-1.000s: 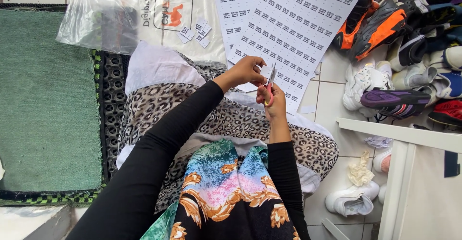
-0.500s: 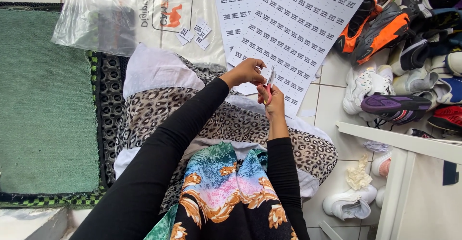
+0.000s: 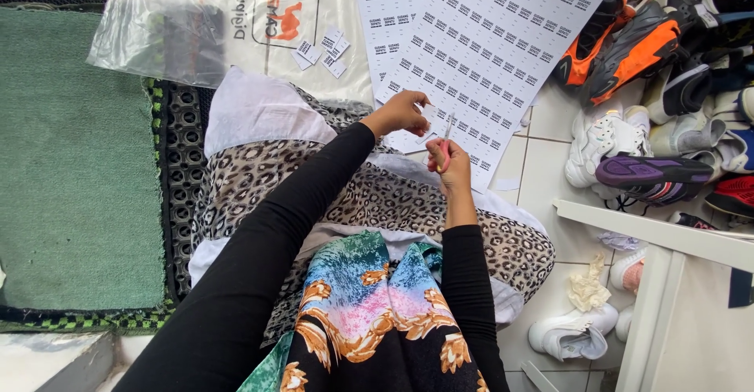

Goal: The person sits on the floor and uses pink-handled scissors to cut small rectangular labels from a large sheet of paper. The person holds the sheet with one hand and cuts along the printed lines with the other, separating individual labels.

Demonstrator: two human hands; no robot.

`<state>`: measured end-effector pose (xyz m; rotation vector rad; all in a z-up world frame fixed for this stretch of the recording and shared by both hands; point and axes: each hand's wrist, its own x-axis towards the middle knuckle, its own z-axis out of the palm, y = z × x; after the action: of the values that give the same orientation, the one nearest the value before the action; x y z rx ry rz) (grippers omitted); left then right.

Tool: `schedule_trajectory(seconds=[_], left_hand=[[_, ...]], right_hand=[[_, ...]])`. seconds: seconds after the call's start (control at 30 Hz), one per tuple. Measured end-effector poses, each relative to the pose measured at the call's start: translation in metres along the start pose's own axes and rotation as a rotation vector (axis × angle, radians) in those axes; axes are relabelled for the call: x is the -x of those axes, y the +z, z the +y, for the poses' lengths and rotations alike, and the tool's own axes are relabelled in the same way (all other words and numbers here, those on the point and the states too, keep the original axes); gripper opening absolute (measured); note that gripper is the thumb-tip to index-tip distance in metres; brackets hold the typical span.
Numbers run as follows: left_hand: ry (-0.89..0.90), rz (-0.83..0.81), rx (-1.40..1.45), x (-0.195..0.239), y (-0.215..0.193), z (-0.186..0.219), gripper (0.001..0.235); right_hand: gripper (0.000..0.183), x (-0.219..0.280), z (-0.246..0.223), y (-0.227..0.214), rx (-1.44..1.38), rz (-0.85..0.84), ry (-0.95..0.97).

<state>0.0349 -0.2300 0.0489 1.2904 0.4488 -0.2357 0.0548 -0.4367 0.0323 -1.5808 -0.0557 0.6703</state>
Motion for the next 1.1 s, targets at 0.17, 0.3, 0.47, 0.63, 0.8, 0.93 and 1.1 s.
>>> schedule_trajectory(seconds=[0.17, 0.3, 0.47, 0.63, 0.8, 0.93, 1.1], left_hand=[[-0.047, 0.359, -0.334, -0.029, -0.064, -0.009, 0.025], [-0.026, 0.616, -0.861, -0.067, -0.138, -0.031, 0.015], [-0.318, 0.544, -0.942, -0.045, -0.161, -0.004, 0.024], [-0.513, 0.625, -1.076, -0.042, -0.174, -0.007, 0.036], [-0.261, 0.996, -1.016, -0.059, -0.205, -0.043, 0.038], [-0.276, 0.899, -1.001, -0.058, -0.2, -0.045, 0.054], [-0.23, 0.948, -0.976, -0.067, -0.203, -0.049, 0.035]], right_hand=[[0.037, 0.011, -0.032, -0.026, 0.129, 0.063, 0.079], [0.04, 0.008, -0.021, -0.049, 0.199, 0.125, 0.125], [0.025, 0.022, -0.041, -0.034, 0.295, 0.119, 0.291], [0.024, 0.028, -0.042, -0.03, 0.304, 0.116, 0.323], [0.026, 0.025, -0.033, -0.036, 0.302, 0.12, 0.295], [0.025, 0.025, -0.033, -0.036, 0.307, 0.129, 0.319], [0.026, 0.025, -0.038, -0.033, 0.328, 0.146, 0.343]])
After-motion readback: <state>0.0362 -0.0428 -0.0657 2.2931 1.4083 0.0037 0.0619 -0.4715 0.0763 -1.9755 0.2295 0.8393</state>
